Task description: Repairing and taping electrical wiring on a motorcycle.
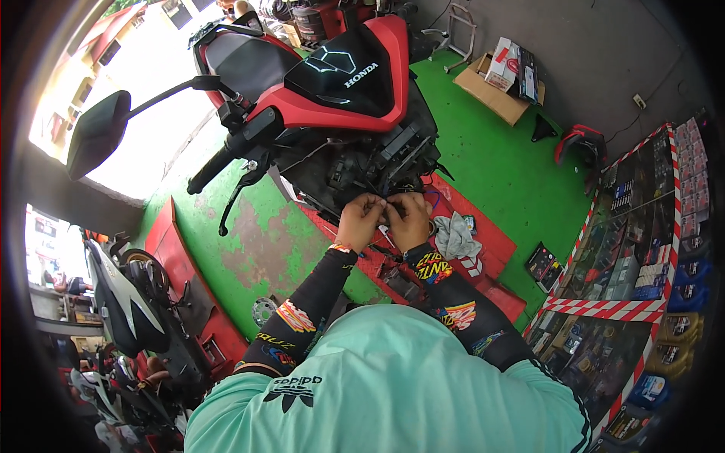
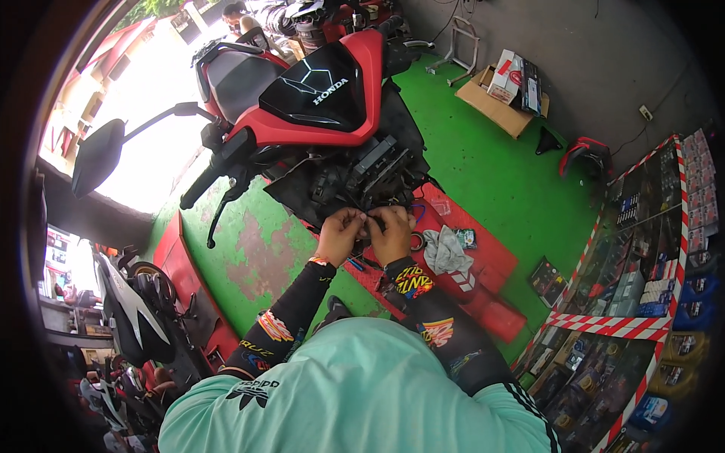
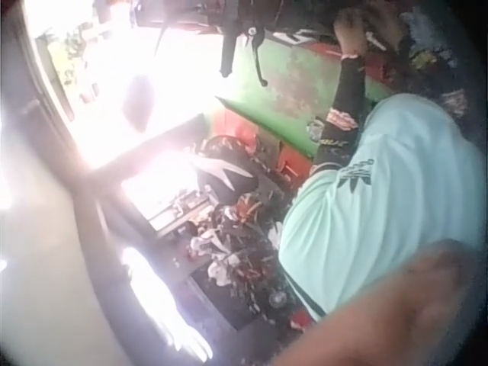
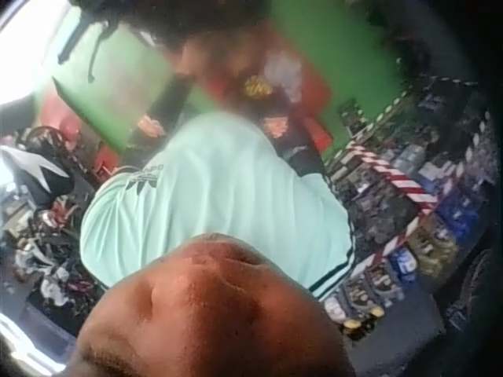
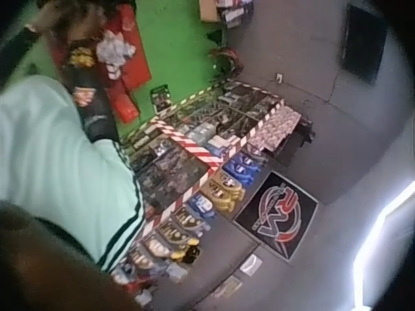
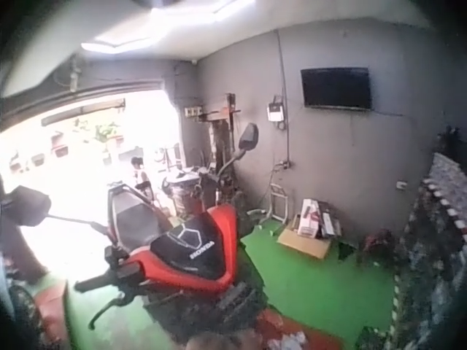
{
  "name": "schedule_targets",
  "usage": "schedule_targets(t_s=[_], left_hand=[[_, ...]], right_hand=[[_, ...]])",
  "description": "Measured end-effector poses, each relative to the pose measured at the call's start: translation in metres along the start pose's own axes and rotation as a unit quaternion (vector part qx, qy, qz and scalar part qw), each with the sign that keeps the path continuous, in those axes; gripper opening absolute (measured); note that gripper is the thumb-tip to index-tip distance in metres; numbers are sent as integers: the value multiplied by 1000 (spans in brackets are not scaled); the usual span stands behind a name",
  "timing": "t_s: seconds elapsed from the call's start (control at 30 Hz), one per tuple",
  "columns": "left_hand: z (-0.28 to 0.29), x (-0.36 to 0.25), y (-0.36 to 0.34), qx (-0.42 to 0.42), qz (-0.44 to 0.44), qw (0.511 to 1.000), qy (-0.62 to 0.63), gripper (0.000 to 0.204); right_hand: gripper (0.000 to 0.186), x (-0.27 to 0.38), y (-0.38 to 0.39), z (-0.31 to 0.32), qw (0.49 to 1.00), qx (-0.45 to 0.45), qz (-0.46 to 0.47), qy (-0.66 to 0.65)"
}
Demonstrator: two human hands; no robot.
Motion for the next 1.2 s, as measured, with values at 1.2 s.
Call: schedule_targets(t_s=[1.2], left_hand=[[-17, 14, 2, -112, -6, 994, 6, 22]], right_hand=[[18, 0, 1, 8, 1000, -11, 2, 28]])
Point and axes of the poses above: each hand's wrist, its own y-axis away from the middle knuckle, its own z-axis out of the back of the hand, x = y × z, the point moved 3 cm from there along -y, towards the middle knuckle, and after that the axes turned 14 degrees about -x, right-handed, at the moved point
